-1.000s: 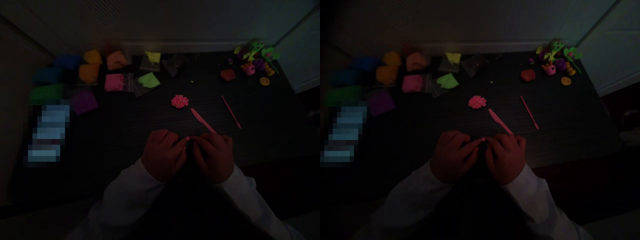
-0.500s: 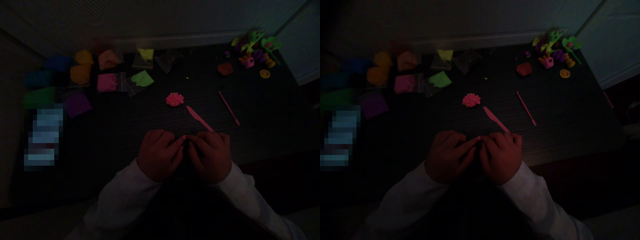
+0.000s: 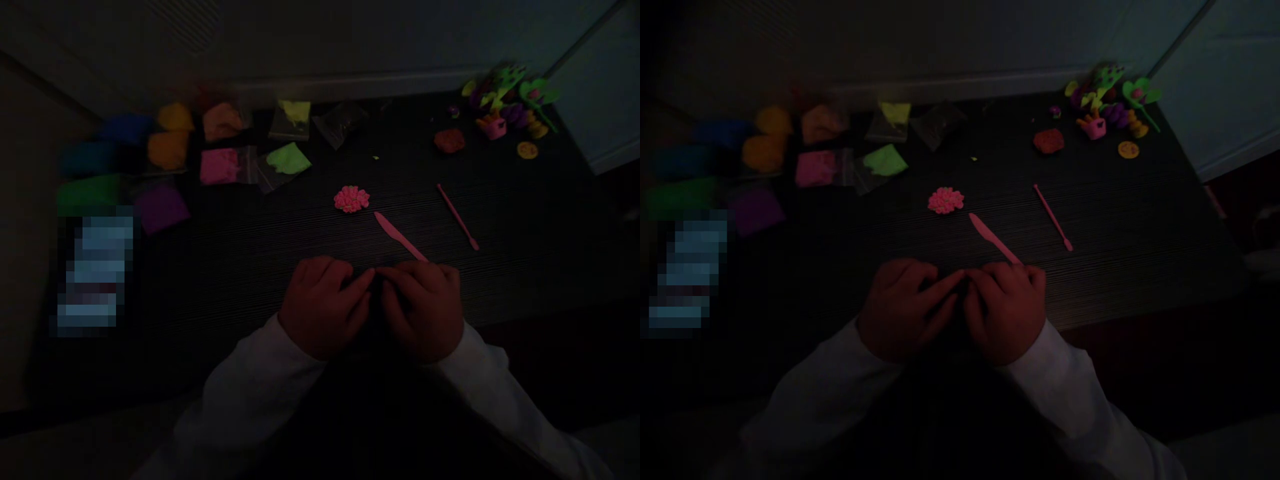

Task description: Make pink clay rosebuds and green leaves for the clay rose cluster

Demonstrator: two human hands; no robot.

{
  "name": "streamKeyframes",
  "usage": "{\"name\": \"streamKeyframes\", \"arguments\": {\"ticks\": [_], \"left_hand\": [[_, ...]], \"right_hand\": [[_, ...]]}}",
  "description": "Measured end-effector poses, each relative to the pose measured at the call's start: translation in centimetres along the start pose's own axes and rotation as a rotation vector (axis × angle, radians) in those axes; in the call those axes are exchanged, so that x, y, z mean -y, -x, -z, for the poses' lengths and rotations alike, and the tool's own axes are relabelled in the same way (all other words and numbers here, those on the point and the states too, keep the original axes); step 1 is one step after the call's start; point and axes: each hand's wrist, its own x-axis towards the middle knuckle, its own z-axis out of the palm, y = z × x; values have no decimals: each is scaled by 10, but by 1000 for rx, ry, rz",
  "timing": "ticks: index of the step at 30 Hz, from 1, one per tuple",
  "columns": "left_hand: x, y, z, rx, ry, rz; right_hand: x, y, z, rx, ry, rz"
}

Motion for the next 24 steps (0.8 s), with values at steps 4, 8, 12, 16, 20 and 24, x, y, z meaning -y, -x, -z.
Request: {"name": "streamKeyframes", "arguments": {"ticks": [4,8,12,16,20,24], "left_hand": [[-1,-1,0,17,-16,12],[-1,-1,-1,13,-13,18],[-1,-1,-1,29,-20,15],[-1,-1,-2,33,-27,16],[-1,-1,-1,28,-20,31],[-1,-2,0,53,6,61]], "right_hand": [[-1,0,1,-50,-31,-13],[-1,0,2,-63,-53,-29],[-1,0,3,-58,-59,-37],[0,-1,4,-62,-76,-33],[-1,-1,4,-62,-92,-27],[-2,-1,4,-63,-105,-35]]}}
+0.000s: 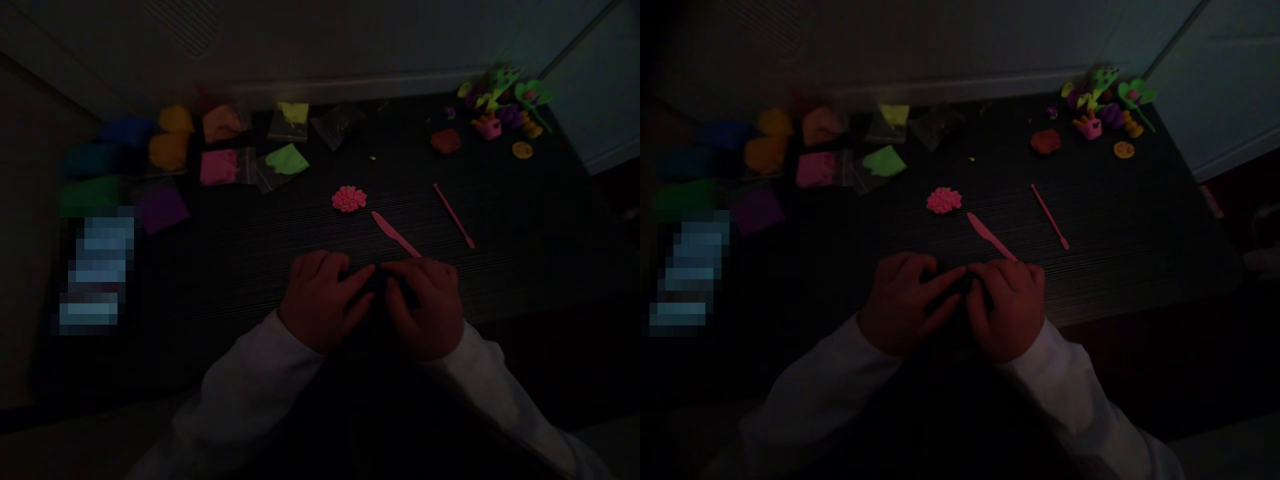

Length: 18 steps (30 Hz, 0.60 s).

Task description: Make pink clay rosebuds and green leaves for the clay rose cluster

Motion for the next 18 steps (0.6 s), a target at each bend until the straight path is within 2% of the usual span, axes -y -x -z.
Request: {"name": "streamKeyframes", "arguments": {"ticks": [5,13,18], "left_hand": [[2,-1,1,16,55,-7],[3,1,0,-74,128,42],[4,2,0,-130,128,42]], "right_hand": [[-1,1,0,-3,-19,-3],[-1,0,0,-1,-18,10],[-1,2,-3,33,100,69]]}}
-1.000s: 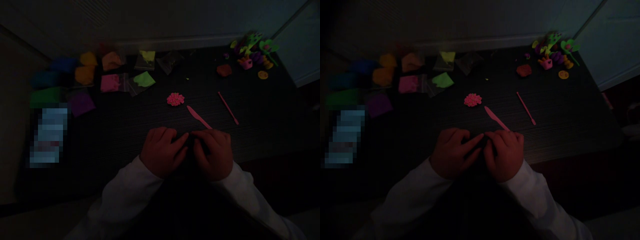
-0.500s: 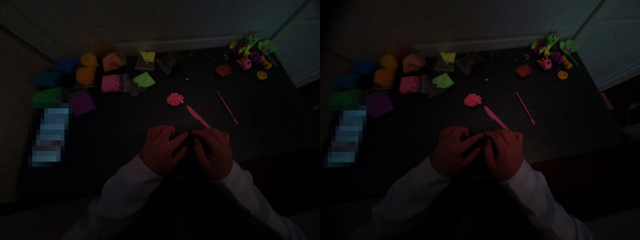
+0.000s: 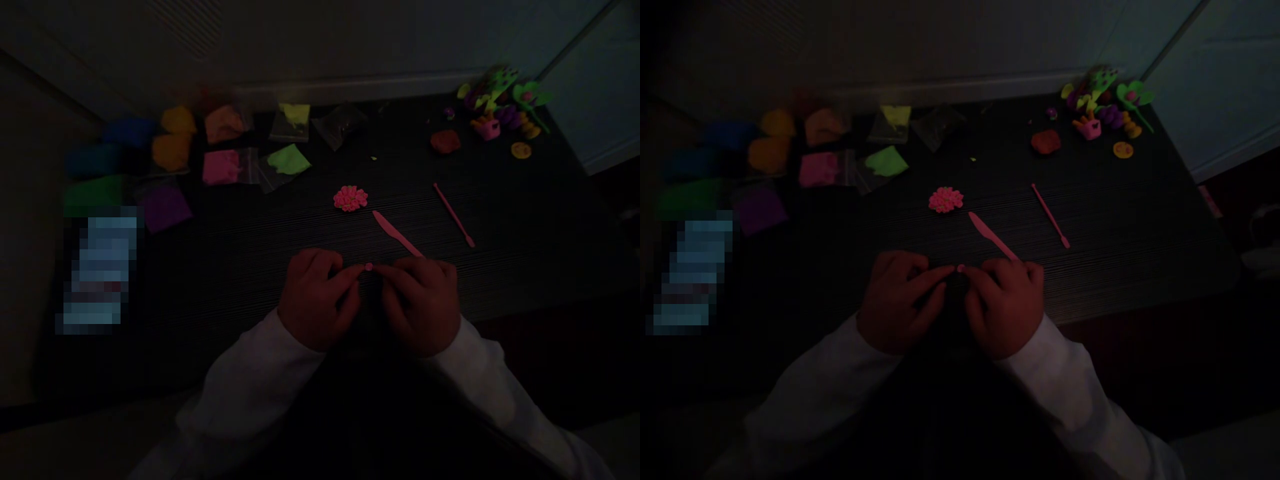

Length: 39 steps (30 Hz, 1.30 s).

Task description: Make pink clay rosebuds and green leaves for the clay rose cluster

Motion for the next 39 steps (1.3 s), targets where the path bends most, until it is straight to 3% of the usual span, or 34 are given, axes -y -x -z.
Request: {"name": "streamKeyframes", "arguments": {"ticks": [7,16,39], "left_hand": [[-1,-2,0,62,-80,-35],[-1,0,-3,22,-165,-65],[0,-1,-3,36,-130,-63]], "right_hand": [[0,1,-1,25,125,69],[2,2,-2,56,181,44],[1,3,-2,47,187,62]]}}
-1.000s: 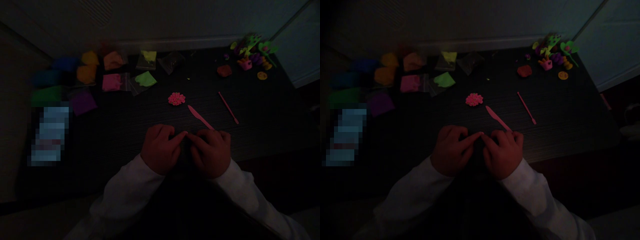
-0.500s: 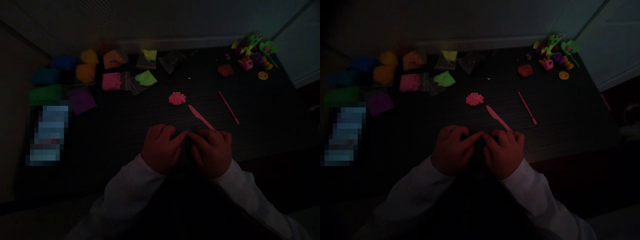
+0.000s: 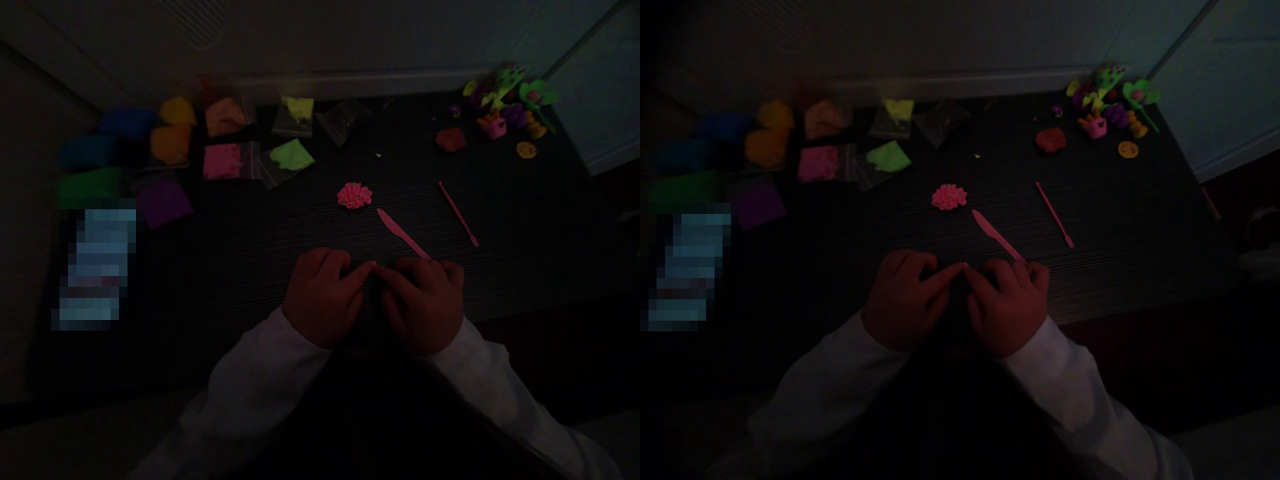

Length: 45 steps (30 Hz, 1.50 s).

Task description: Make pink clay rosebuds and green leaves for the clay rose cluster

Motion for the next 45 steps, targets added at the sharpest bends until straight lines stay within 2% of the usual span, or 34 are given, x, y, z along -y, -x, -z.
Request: {"name": "streamKeyframes", "arguments": {"ticks": [4,9,14,23,29,45], "left_hand": [[0,0,0,23,4,5],[-1,0,1,15,19,-7],[-1,-1,0,13,28,-5],[-1,1,2,2,46,10],[1,1,1,-26,41,-17],[-1,-1,2,15,27,-10]], "right_hand": [[0,0,0,9,4,-5],[-1,0,0,-50,-14,28],[-1,-1,0,0,5,39],[-2,0,1,-28,-107,-27],[-2,-2,1,-5,-56,2],[0,-3,1,25,-58,-41]]}}
